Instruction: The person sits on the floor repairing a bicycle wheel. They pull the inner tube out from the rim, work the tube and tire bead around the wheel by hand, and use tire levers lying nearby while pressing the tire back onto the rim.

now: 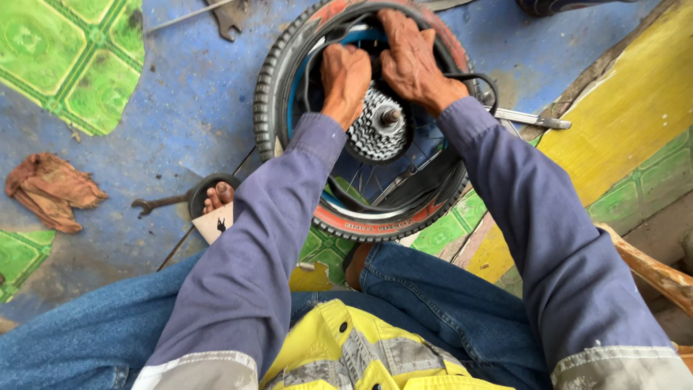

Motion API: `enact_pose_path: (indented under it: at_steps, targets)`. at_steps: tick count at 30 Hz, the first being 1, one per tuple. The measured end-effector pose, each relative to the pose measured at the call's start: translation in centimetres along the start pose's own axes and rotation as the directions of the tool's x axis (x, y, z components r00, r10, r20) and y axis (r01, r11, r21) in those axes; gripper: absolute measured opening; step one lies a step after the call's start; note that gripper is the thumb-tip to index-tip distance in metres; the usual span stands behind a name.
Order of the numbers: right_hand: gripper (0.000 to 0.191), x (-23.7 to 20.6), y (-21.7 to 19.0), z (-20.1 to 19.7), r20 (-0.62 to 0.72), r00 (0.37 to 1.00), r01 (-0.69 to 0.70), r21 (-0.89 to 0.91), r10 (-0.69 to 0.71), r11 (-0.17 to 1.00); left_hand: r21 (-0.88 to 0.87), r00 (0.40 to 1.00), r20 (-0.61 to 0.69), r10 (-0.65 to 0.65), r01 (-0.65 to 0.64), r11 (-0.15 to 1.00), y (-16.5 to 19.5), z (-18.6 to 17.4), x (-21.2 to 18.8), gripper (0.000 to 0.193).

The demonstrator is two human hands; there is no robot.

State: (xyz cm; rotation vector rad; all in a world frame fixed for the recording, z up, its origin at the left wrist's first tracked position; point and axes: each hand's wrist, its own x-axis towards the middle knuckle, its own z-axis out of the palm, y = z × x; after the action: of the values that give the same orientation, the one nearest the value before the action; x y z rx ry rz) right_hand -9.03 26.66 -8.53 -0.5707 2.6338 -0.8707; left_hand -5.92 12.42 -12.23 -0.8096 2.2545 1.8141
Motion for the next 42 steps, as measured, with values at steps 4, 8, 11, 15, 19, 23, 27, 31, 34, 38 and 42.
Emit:
enact_pose_path:
  at_steps: [4, 8, 11, 15, 19, 23, 27, 31, 34, 38, 42]
  targets:
    - [0.057, -0.1, 0.0, -1.1, 0.035, 0.995, 0.092, 0.049, -0.094, 0.995, -0.084, 0.989, -0.023, -0.148, 0.146, 0.986, 0.3, -0.5, 0.1, 0.028]
    - [0.051, -1.1, -2.5, -2.7, -0.112, 0.971, 0.218, 0.054, -0.211, 0.975, -0.287, 0.994, 0.034, -0.103, 0.108, 0.952, 1.2, -2.9, -1.5, 0.030]
    - [0.044, -3.3, -6.2, -3.4, -0.148, 0.982, 0.135, 0.091, -0.121, 0.987, -0.018, 0.994, -0.023, -0.105, 0.104, 0.994, 2.6, -4.5, -3.2, 0.042]
    - [0.033, -4.9, -10.3, -4.7, -0.275, 0.937, 0.206, -0.060, -0.214, 0.977, -0.458, 0.991, -0.035, -0.127, 0.097, 0.884, 4.0, -5.8, -4.9, 0.030]
    - [0.024, -6.4, -12.9, -5.9, -0.292, 0.903, 0.312, -0.061, -0.316, 0.948, -0.239, 0.993, -0.096, -0.076, 0.051, 0.970, 3.6, -7.0, -6.6, 0.036]
    - [0.025, -7.0, -15.4, -6.5, -0.249, 0.897, 0.355, -0.084, -0.365, 0.931, -0.383, 0.996, -0.084, -0.035, 0.000, 0.924, 2.2, -7.8, -6.7, 0.032]
    - [0.035, -7.2, -17.1, -8.9, -0.245, 0.864, 0.404, -0.184, -0.440, 0.896, -0.683, 0.989, -0.026, -0.143, 0.086, 0.725, 0.7, -9.0, -5.3, 0.025]
    - [0.086, -6.3, -15.2, -13.0, -0.241, 0.947, 0.047, -0.551, -0.212, 0.833, -0.770, 0.971, -0.041, -0.235, 0.119, 0.627, 0.1, -11.0, -3.6, 0.021]
    - [0.099, -5.9, -12.6, -14.1, 0.274, 0.869, -0.428, -0.005, 0.413, 0.904, -0.849, 0.956, -0.051, -0.289, 0.112, 0.517, 0.5, -12.4, -2.7, 0.017]
    - [0.087, -5.8, -10.9, -13.0, 0.200, 0.967, -0.202, 0.218, 0.159, 0.955, -0.892, 0.934, -0.105, -0.342, 0.064, 0.447, 1.1, -13.2, -2.1, 0.017]
    - [0.074, -2.1, -10.2, -14.0, 0.144, 0.980, -0.149, 0.072, 0.137, 0.986, -0.920, 0.917, -0.112, -0.384, 0.050, 0.389, 1.5, -13.6, -1.7, 0.021]
